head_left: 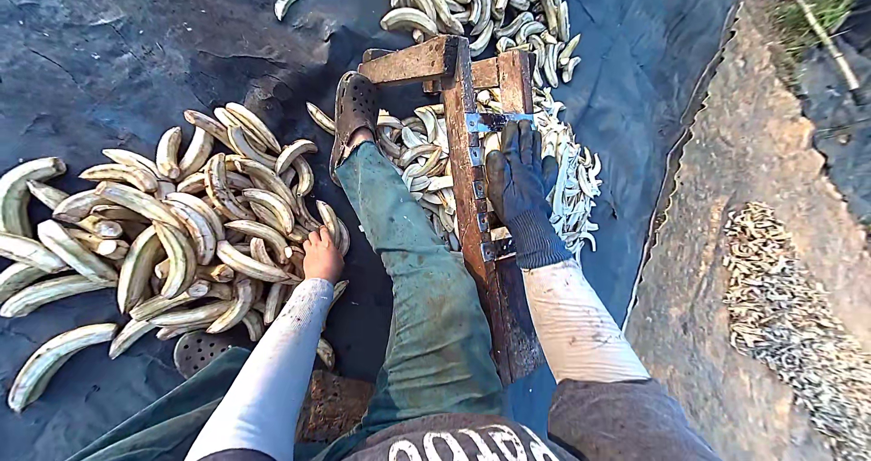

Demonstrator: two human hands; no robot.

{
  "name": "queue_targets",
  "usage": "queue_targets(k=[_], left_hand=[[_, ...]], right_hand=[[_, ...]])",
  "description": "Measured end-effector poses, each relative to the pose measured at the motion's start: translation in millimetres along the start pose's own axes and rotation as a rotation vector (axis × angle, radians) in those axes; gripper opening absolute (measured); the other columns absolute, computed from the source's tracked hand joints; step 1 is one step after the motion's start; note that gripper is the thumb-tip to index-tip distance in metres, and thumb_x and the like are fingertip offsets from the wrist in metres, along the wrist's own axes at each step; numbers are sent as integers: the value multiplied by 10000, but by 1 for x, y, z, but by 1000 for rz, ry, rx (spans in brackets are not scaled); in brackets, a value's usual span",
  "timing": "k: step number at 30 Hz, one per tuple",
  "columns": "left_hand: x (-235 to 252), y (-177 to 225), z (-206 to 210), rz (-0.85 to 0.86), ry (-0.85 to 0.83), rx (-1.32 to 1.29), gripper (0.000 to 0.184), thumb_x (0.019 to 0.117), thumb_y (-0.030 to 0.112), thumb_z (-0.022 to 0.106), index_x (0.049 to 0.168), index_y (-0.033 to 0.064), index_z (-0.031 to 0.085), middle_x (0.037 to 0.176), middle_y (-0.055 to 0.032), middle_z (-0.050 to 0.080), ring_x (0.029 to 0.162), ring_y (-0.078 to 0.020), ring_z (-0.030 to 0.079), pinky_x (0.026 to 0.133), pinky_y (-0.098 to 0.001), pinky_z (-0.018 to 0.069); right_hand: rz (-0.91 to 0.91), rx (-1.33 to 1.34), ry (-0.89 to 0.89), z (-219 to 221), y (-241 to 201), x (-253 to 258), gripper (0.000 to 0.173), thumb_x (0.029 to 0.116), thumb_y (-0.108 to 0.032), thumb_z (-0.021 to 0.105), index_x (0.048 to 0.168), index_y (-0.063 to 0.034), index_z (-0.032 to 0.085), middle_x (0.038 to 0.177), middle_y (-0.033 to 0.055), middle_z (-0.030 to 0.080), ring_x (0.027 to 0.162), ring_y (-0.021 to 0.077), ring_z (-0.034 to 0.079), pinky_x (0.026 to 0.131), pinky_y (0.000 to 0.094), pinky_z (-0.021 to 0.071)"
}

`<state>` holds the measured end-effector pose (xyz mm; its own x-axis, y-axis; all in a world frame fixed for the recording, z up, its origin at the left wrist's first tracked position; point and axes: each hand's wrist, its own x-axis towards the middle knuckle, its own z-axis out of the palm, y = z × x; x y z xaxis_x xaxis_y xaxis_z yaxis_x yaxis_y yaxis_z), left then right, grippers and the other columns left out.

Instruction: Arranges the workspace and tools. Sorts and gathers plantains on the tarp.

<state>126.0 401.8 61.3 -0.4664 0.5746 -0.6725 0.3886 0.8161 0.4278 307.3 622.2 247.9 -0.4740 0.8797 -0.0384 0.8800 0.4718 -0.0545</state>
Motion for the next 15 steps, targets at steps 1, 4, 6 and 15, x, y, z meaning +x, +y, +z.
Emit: queue_targets(k=[1,4,6,15], left_hand=[[2,0,1,3,0,10,746,933,104,707,1561,-31,327,1522,-315,403,1382,-507,442,1056,-616,467],[7,-1,5,13,0,24,748,927,94,710,1555,-36,325,1513,-318,418,1375,-505,456,1033,-622,484],[8,-1,7,10,2,32,747,917,72,713,1543,-41,322,1495,-321,431,1360,-507,472,1011,-617,503],[15,2,7,-29,2,31,679,948,66,677,1523,-32,331,1419,-313,523,1322,-485,531,1031,-603,495]], right_hand=[[23,-13,-1,0,-7,19,654,1073,-507,135,1651,-205,188,1720,49,156,1590,282,100,1218,650,59],[55,-23,10,2,-23,63,655,1077,-506,126,1653,-199,173,1715,26,177,1591,254,106,1229,627,59],[58,-1,9,0,-32,83,631,1095,-462,142,1654,-169,152,1716,55,167,1590,257,114,1236,615,52],[42,84,6,-10,-56,151,577,1112,-282,229,1654,-134,100,1728,66,81,1594,250,75,1216,665,32]])
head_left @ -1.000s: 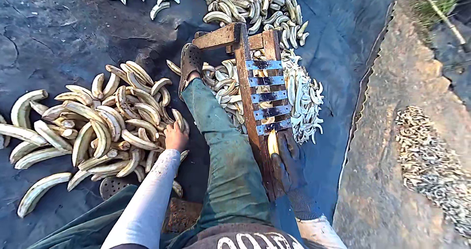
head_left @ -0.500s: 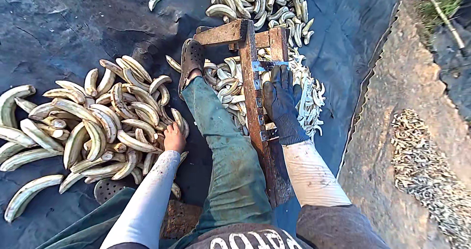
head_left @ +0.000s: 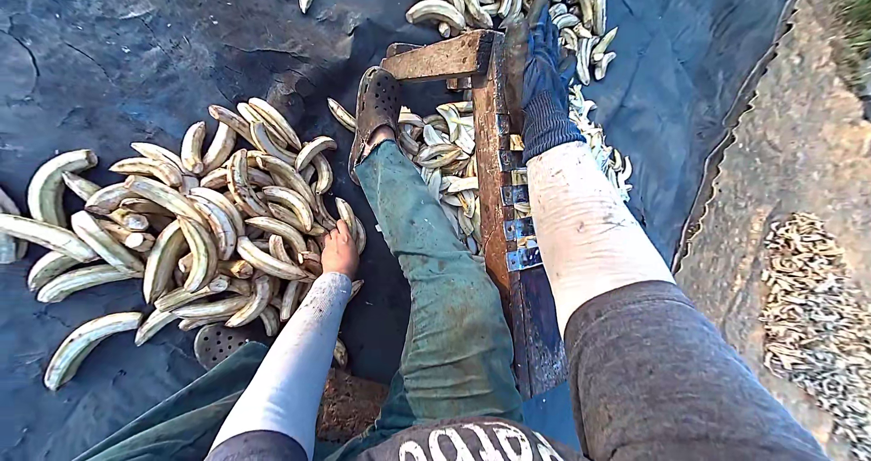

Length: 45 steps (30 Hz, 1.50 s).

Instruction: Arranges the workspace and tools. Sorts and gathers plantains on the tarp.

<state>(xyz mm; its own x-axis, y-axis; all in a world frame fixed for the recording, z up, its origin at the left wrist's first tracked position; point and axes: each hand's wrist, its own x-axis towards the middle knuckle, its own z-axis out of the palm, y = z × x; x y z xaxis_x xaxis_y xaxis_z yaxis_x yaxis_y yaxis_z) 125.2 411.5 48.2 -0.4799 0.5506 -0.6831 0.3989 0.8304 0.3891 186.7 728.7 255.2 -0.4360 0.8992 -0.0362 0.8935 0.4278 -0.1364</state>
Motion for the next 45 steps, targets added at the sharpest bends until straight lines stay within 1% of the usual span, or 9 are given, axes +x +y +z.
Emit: queue_targets(k=[5,9,14,19,22,24,32,36,45], left_hand=[[-10,0,-20,-64,17,-326,602,981,202,666,1469,-22,395,1277,-319,622,1202,-479,621,1008,-638,488],[-27,16,-42,24,147,-688,575,982,223,685,1449,5,431,1158,-251,688,1052,-391,689,935,-581,534],[-91,90,-87,558,326,-750,560,963,97,688,1445,-49,442,1151,-227,683,972,-304,706,888,-456,579],[-117,114,-81,1120,314,-629,476,931,81,738,1373,-28,598,1184,-224,650,988,-299,680,877,-408,589],[-86,84,-87,894,203,-419,422,988,190,681,1370,20,625,1269,-248,631,1141,-384,632,988,-505,524],[-57,55,-89,607,161,-217,427,1000,229,657,1389,58,613,1358,-273,578,1271,-466,539,1026,-604,475],[-14,-16,-73,145,143,155,417,959,166,672,1333,-9,620,1451,-345,456,1373,-562,401,954,-717,458],[-15,-13,-72,166,167,110,413,976,190,662,1349,18,619,1451,-330,466,1374,-544,410,960,-707,453],[1,-13,-84,206,226,1,373,1004,186,613,1348,45,635,1431,-297,509,1351,-531,443,964,-695,456]], right_hand=[[-302,494,359,1,-15,-11,615,1064,-407,315,1586,-86,367,1673,121,282,1549,223,258,1255,471,197],[-462,742,26,-10,-34,-100,564,1079,-306,351,1569,-28,362,1610,145,393,1473,152,402,1223,333,338],[-288,766,-351,-5,-22,-166,594,1079,-421,392,1617,-189,292,1570,50,464,1371,125,521,1136,366,456],[-227,1095,-256,-20,31,-206,520,1067,-373,430,1570,-262,360,1386,-11,588,1137,93,620,937,308,545],[-43,1251,-192,-28,63,-239,508,1029,-325,456,1522,-215,411,1253,-6,637,982,76,668,808,247,582],[30,1006,-146,-38,91,-275,555,1044,-356,460,1561,-165,392,1431,23,576,1172,87,622,957,273,544],[-163,16,125,2,129,-361,632,1016,-463,397,1468,-48,548,1308,314,613,1179,534,580,1006,693,414],[-183,44,159,15,127,-321,621,1062,-473,292,1512,-104,508,1585,179,435,1495,430,339,1204,697,163],[-110,-25,57,8,73,-184,649,1085,-520,144,1661,-223,121,1734,17,66,1596,278,50,1223,661,82]])
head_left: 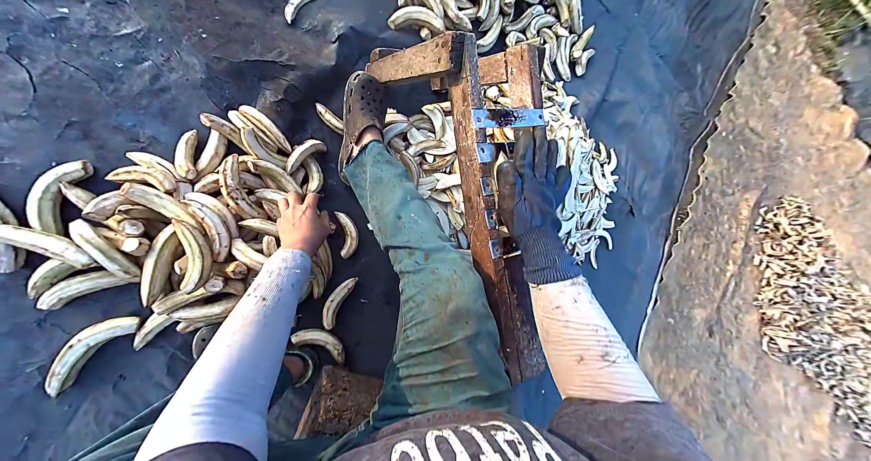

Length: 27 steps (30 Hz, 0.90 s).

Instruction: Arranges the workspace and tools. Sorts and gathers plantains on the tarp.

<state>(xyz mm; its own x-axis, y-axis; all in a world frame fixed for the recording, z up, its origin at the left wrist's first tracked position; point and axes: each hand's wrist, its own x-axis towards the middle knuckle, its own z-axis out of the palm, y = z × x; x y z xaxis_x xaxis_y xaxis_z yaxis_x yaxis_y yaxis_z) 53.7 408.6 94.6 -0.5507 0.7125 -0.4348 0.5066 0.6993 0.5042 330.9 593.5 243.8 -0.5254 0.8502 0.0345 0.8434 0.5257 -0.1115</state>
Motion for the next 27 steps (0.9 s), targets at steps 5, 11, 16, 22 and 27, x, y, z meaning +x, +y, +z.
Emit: queue_targets(k=[5,11,16,22,27], left_hand=[[21,2,-19,25,41,-7,386,1010,216,604,1364,65,627,1451,-278,502,1354,-511,454,990,-674,460],[66,14,-37,109,88,45,364,1011,167,578,1356,66,635,1437,-267,518,1359,-508,447,980,-676,450],[124,35,-43,266,74,170,340,1018,85,537,1337,73,654,1462,-191,539,1398,-454,432,985,-674,436],[191,57,-29,315,-23,301,576,925,-48,591,1454,178,586,1586,-149,437,1513,-445,279,1022,-728,363],[220,57,-14,258,-96,371,533,890,-44,665,1389,141,645,1676,-158,289,1569,-455,110,1110,-832,146]], right_hand=[[114,-36,17,7,-33,93,691,1068,-546,146,1657,-186,133,1724,85,104,1590,304,88,1224,640,80],[30,15,-42,5,-37,143,696,1064,-554,117,1660,-201,44,1731,52,25,1596,280,1,1218,663,10],[5,4,-111,3,-39,179,764,1026,-646,90,1656,-225,-7,1731,37,-27,1594,258,-55,1202,689,-67],[-3,77,-54,7,-34,176,787,1016,-667,96,1659,-216,41,1730,25,21,1596,233,-24,1213,652,-100],[20,116,-70,-1,-40,173,733,1041,-607,146,1660,-220,85,1728,34,79,1596,239,30,1216,646,-75]])
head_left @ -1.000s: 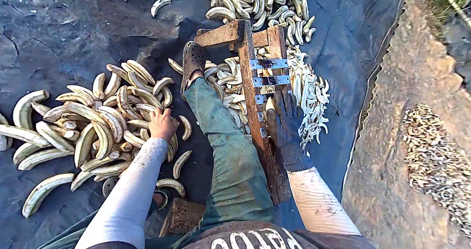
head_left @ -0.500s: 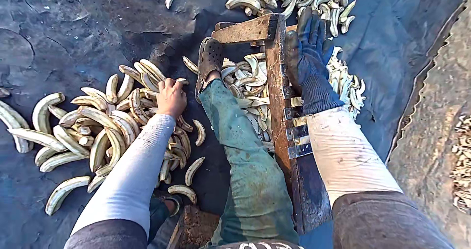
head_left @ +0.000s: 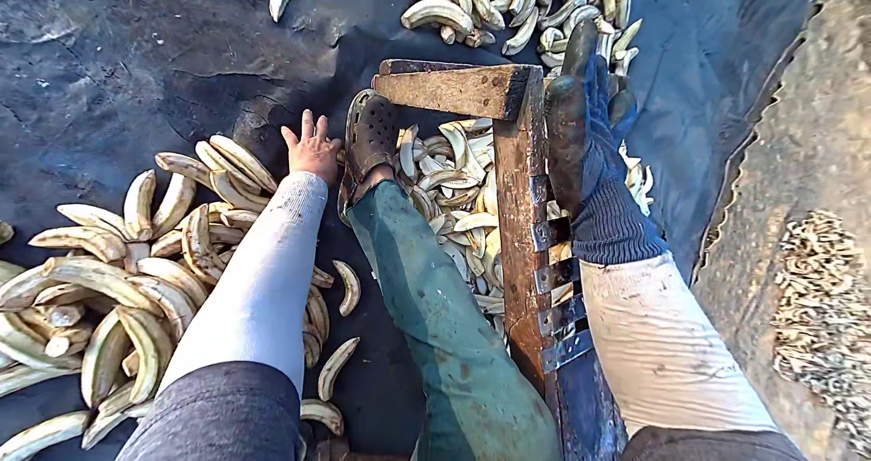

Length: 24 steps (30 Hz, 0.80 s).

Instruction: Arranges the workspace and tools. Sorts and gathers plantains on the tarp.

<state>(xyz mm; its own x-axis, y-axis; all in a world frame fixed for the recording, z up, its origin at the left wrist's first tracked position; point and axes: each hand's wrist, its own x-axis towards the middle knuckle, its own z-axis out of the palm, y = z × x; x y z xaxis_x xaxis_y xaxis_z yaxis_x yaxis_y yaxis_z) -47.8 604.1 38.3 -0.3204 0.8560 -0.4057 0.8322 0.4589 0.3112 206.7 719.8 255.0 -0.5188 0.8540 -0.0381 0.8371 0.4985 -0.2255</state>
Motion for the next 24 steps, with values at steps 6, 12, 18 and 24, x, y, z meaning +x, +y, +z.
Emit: queue_targets(k=[6,12,18,24], left_hand=[[-9,-26,-8,16,54,144,400,855,47,769,1248,86,705,1547,-177,478,1541,-447,219,1141,-826,43],[-80,-18,-85,-46,74,115,391,940,298,745,1284,132,663,1307,-225,628,1356,-490,468,1114,-837,73],[-177,45,-150,279,97,-82,337,925,335,768,1197,138,732,1171,-200,657,1131,-419,619,918,-644,473],[-255,118,-172,547,27,-475,411,916,142,766,1259,12,580,1135,-147,694,1025,-231,693,929,-425,555]], right_hand=[[-6,132,-55,-1,6,0,733,1039,-625,126,1659,-234,113,1724,15,120,1595,211,41,1232,608,-103],[-41,515,-8,-4,12,7,687,1077,-528,262,1631,-122,242,1683,73,268,1550,118,227,1287,407,111],[-392,566,133,-43,-18,-39,735,1018,-410,364,1630,-48,180,1704,133,158,1574,189,157,1281,420,139],[-676,113,-134,-46,-34,-169,707,1009,-388,483,1638,-172,243,1617,90,405,1477,295,401,1179,673,245]])
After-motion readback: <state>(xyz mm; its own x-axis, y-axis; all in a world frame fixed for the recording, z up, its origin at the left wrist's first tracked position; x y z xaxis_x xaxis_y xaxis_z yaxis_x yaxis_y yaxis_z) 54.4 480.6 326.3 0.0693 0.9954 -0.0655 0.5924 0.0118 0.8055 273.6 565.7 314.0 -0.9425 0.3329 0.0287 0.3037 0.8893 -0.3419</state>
